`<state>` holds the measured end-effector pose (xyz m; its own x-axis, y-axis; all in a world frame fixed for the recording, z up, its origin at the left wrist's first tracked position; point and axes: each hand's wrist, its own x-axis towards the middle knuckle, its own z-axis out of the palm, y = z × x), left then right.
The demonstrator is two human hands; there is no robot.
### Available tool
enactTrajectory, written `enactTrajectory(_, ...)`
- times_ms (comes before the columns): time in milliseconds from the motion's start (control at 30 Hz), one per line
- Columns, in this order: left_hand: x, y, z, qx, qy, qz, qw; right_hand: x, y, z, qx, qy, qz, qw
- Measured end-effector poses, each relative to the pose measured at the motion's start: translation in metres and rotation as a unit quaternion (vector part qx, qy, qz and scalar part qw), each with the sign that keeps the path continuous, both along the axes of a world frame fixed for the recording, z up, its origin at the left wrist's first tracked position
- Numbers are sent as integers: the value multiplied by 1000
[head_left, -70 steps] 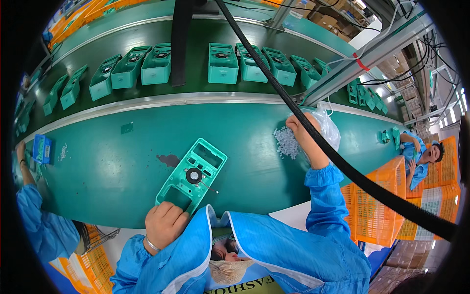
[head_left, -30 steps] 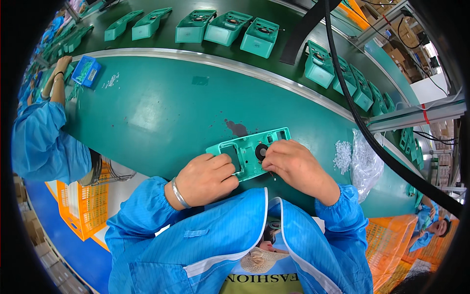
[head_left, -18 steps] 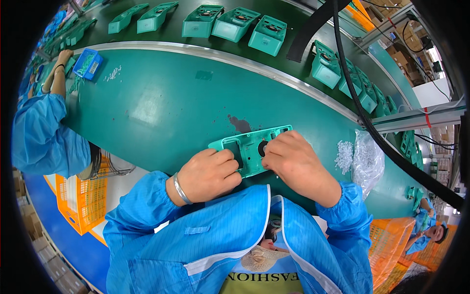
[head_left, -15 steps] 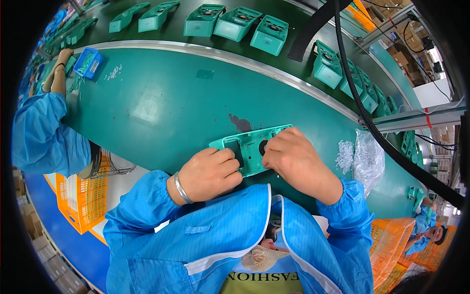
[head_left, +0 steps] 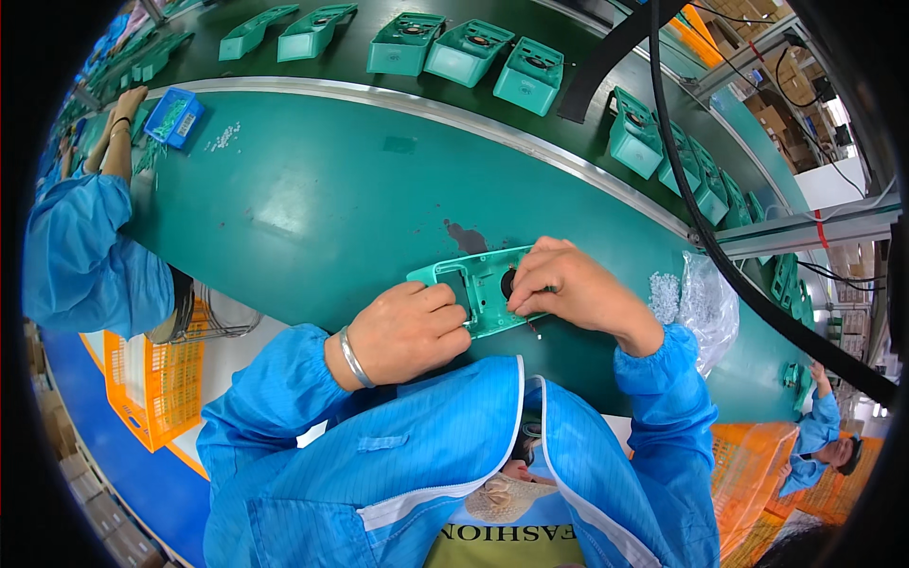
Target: The person assembles electronic components into green plastic meter housings by hand on a factory assembly line.
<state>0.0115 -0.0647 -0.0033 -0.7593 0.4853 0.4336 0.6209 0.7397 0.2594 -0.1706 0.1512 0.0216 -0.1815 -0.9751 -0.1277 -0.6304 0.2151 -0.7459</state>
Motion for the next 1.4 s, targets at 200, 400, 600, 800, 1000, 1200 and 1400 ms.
enactTrajectory(200, 5, 0, -1, -8, -8, 6, 1000, 13, -3, 9, 8, 56, -20, 998)
enactTrajectory(400, 2, -4, -8, -23, -7, 6, 1000, 24, -6, 4, 3, 158, -34, 987)
enactTrajectory(600, 2, -5, -2, -24, 11, 15, 1000, -4, 1, 8, -90, 63, -84, 990)
enactTrajectory(800, 3, -20, -1, -4, 41, 78, 996, -97, -18, -9, -188, 287, -260, 903)
enactTrajectory(1000, -2, -35, -1, 6, 60, 146, 987, -137, -76, -38, -119, 426, -305, 844)
enactTrajectory(1200, -30, -46, 3, -2, 80, 161, 984, -154, -76, -51, -144, 374, -302, 865)
enactTrajectory(1400, -66, -47, 0, -13, 97, 160, 982, -102, -30, -19, -166, 400, -289, 854)
